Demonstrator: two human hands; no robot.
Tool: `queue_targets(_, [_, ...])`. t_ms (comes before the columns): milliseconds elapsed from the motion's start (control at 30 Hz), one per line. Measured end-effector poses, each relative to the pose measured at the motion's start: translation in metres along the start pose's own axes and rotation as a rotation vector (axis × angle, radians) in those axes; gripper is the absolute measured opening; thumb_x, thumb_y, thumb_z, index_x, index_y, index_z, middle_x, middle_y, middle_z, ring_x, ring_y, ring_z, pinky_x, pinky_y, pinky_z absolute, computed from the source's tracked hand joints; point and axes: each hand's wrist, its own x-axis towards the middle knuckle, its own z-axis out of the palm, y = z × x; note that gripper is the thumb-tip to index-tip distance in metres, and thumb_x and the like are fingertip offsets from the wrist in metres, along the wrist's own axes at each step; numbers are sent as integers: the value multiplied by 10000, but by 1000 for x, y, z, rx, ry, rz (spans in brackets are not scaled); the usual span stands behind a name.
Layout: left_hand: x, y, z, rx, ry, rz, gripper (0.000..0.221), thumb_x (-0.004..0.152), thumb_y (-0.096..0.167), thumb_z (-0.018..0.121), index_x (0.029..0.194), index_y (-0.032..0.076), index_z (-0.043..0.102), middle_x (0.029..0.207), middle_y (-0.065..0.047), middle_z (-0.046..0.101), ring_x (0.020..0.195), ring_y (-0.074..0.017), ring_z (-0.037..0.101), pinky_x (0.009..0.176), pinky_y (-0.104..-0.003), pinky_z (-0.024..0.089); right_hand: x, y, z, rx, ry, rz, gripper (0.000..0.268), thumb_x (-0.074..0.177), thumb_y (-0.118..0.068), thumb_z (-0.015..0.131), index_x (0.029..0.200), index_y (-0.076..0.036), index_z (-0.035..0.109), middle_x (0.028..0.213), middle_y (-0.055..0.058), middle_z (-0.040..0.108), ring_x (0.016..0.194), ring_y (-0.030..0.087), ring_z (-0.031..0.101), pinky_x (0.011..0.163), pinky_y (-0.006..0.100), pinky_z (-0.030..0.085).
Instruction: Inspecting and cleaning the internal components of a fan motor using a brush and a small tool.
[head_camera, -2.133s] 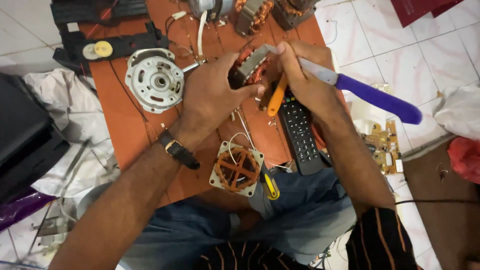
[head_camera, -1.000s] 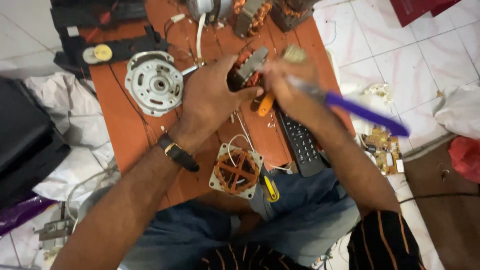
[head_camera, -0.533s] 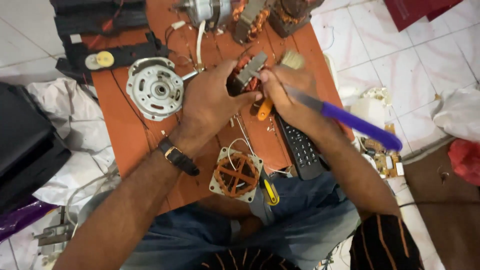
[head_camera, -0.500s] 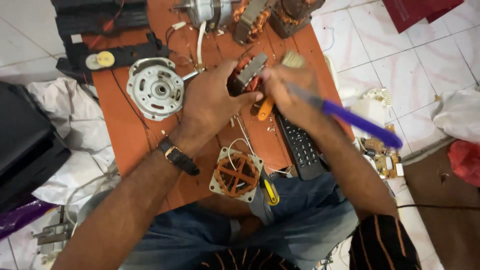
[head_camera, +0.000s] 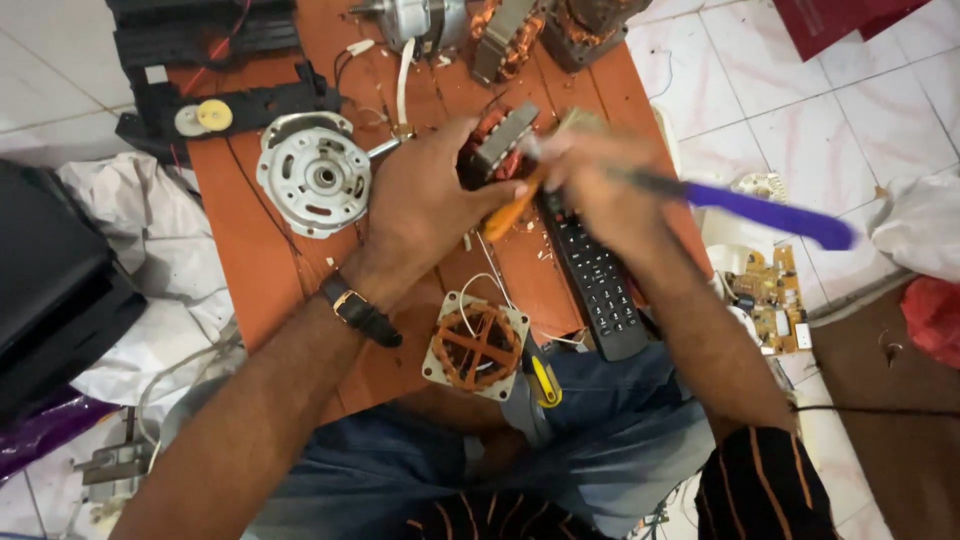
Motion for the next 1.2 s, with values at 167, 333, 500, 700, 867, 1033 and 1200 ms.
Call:
queue_targets(167, [-3, -12, 11, -37, 193, 280, 706, 718, 343, 899, 1303, 94, 593, 1064, -52, 751, 891, -253, 714, 762, -363, 516, 6, -32, -8, 238, 276, 225, 377, 1088, -285, 508, 790, -70, 591, 606, 16, 520, 455, 100, 433, 436, 255, 349])
queue_targets(333, [-5, -15, 13, -57, 214, 281, 552, 804, 268, 814, 1272, 59, 612, 936, -63, 738, 753, -240, 687, 675, -353, 519, 10, -40, -7, 85, 328, 243, 456, 1095, -366, 437, 870, -24, 638, 730, 50, 591, 625, 118, 528, 577, 260, 402])
queue_targets(500, [-11, -9, 7, -105, 276, 315, 510, 837, 244, 795, 1280, 64, 615, 1018, -57, 723, 807, -188, 679, 703, -312, 521, 12, -22, -11, 57, 293, 199, 466, 1104, -403, 345, 1201, -38, 618, 725, 32, 563, 670, 130, 591, 598, 249, 442])
queue_targets(700, [-7, -10, 8, -90, 286, 279, 503, 837, 271, 804, 1248, 60, 606, 1043, -75, 698, 852, -221, 668, 735, -348, 513, 12, -18, -16, 33, 128, -103, 446, 1141, -271, 416, 1418, 72, 485, 1024, 277, 719, 678, 204, 688, 494, 270, 535])
queue_targets(867, [-9, -18, 12, -81, 274, 318, 513, 847, 342, 776, 1250, 75, 605, 1011, -82, 679, 863, -253, 637, 744, -378, 487, 4, -25, -16, 111, 58, -74, 306, 1138, -168, 509, 1303, 73, 600, 1183, 218, 676, 960, 270, 734, 686, 281, 598])
queue_targets(1033, [-1, -37, 20, -68, 336, 415, 541, 888, 280, 795, 1343, 130, 544, 1126, -79, 696, 961, -262, 681, 824, -373, 525, -1, -79, -26, -93, -248, -147, 137, 1005, -19, 672, 1087, 72, 731, 1015, 170, 721, 881, 264, 633, 822, 347, 473])
queue_targets(1200, [-5, -42, 22, -58, 425, 517, 466, 892, 262, 844, 1204, 28, 590, 987, -146, 708, 807, -343, 671, 710, -444, 520, -13, -58, -17, -564, -322, -344, 318, 976, -290, 829, 1161, -32, 816, 868, 120, 630, 763, 275, 547, 714, 408, 418])
